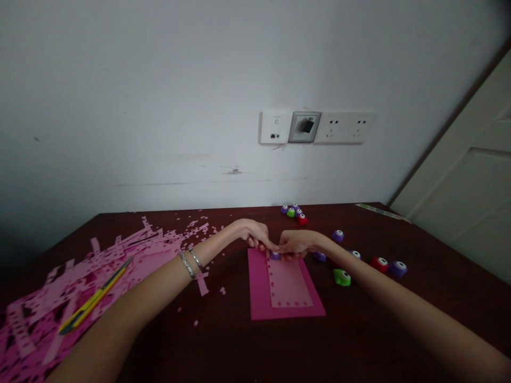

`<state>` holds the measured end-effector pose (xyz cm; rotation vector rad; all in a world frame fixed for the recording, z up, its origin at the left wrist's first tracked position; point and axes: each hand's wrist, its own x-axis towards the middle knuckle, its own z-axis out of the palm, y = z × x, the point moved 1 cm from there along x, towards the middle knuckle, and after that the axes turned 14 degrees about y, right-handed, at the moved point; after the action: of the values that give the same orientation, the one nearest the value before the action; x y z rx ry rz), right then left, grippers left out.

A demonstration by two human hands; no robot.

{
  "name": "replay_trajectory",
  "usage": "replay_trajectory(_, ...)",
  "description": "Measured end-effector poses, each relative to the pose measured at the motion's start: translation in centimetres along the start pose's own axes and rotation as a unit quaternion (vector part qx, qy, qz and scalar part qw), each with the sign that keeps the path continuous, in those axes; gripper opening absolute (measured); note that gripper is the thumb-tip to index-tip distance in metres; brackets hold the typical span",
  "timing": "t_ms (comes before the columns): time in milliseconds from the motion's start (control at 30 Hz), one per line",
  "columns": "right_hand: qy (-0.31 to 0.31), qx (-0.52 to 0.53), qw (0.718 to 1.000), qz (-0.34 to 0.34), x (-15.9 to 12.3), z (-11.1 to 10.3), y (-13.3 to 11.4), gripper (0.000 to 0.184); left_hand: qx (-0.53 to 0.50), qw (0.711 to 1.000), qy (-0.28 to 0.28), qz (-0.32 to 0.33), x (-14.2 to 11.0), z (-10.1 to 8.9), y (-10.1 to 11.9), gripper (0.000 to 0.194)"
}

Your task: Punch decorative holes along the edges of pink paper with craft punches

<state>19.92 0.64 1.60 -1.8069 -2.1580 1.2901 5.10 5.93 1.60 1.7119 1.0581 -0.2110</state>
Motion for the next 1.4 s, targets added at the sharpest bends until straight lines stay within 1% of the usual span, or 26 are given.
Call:
replay_trajectory(133,0.018,-0.040,0.999,0.007,-0.3,0.1,-0.8,0.048,-0.003,1.000,-0.001,0.011,0.1,0.2,-0.1,0.038)
replay_trajectory(267,0.057,-0.064,0.996,-0.002,-0.3,0.4,-0.7,0.049,-0.008,0.999,0.041,0.026,-0.3,0.6,-0.4,0.038)
replay_trajectory(333,0.076,-0.059,0.995,-0.014,-0.2,0.6,-0.3,0.048,-0.011,0.997,0.074,0.031,-0.8,1.0,-0.5,0.039)
replay_trajectory(433,0.103,-0.052,0.993,-0.037,-0.1,0.9,0.3,0.045,-0.012,0.990,0.135,0.049,-1.5,1.9,-0.9,0.046)
replay_trajectory(567,0.146,-0.049,0.987,-0.048,-0.6,0.9,0.2,0.038,0.016,0.966,0.238,0.101,-2.3,2.8,-1.3,0.053)
replay_trajectory(633,0.169,-0.041,0.984,-0.046,-0.9,0.9,0.1,0.035,0.055,0.944,0.295,0.139,-2.7,3.2,-1.3,0.050)
replay_trajectory(700,0.191,-0.036,0.980,-0.050,-1.0,0.9,0.1,0.033,0.103,0.910,0.362,0.175,-3.4,4.0,-1.1,0.043)
replay_trajectory(733,0.202,-0.038,0.977,-0.053,-1.0,1.0,0.1,0.032,0.130,0.888,0.400,0.187,-3.9,4.6,-0.9,0.039)
replay_trajectory(800,0.228,-0.046,0.970,-0.068,-1.0,1.2,0.2,0.030,0.189,0.835,0.473,0.210,-5.2,6.3,-0.6,0.033)
replay_trajectory(867,0.274,-0.055,0.956,-0.090,-1.1,1.3,0.3,0.028,0.265,0.778,0.511,0.253,-6.7,8.6,-0.4,0.032)
replay_trajectory(900,0.302,-0.055,0.946,-0.102,-1.3,1.3,0.2,0.028,0.303,0.754,0.511,0.280,-7.4,9.8,-0.4,0.033)
replay_trajectory(933,0.329,-0.053,0.936,-0.114,-1.5,1.3,0.1,0.029,0.340,0.738,0.496,0.307,-8.0,11.0,-0.4,0.035)
replay_trajectory(967,0.352,-0.050,0.926,-0.127,-1.8,1.2,0.0,0.031,0.367,0.727,0.482,0.324,-8.5,12.1,-0.6,0.038)
replay_trajectory(1033,0.373,-0.047,0.913,-0.157,-2.5,0.9,-0.1,0.035,0.396,0.721,0.462,0.331,-9.1,13.7,-1.3,0.047)
replay_trajectory(1067,0.369,-0.049,0.912,-0.175,-2.8,0.7,-0.1,0.034,0.401,0.725,0.457,0.324,-9.3,14.3,-1.7,0.051)
replay_trajectory(1133,0.338,-0.061,0.916,-0.207,-3.3,0.5,0.0,0.030,0.403,0.739,0.448,0.302,-9.3,14.8,-2.6,0.059)
replay_trajectory(1233,0.292,-0.092,0.922,-0.238,-3.3,0.6,0.6,0.030,0.401,0.763,0.427,0.274,-9.0,14.9,-3.5,0.066)
replay_trajectory(1333,0.289,-0.128,0.913,-0.258,-2.9,1.0,1.2,0.035,0.398,0.775,0.415,0.262,-9.0,14.7,-3.8,0.065)
replay_trajectory(1400,0.289,-0.139,0.910,-0.262,-2.6,1.3,1.4,0.035,0.396,0.779,0.412,0.257,-9.0,14.6,-3.8,0.064)
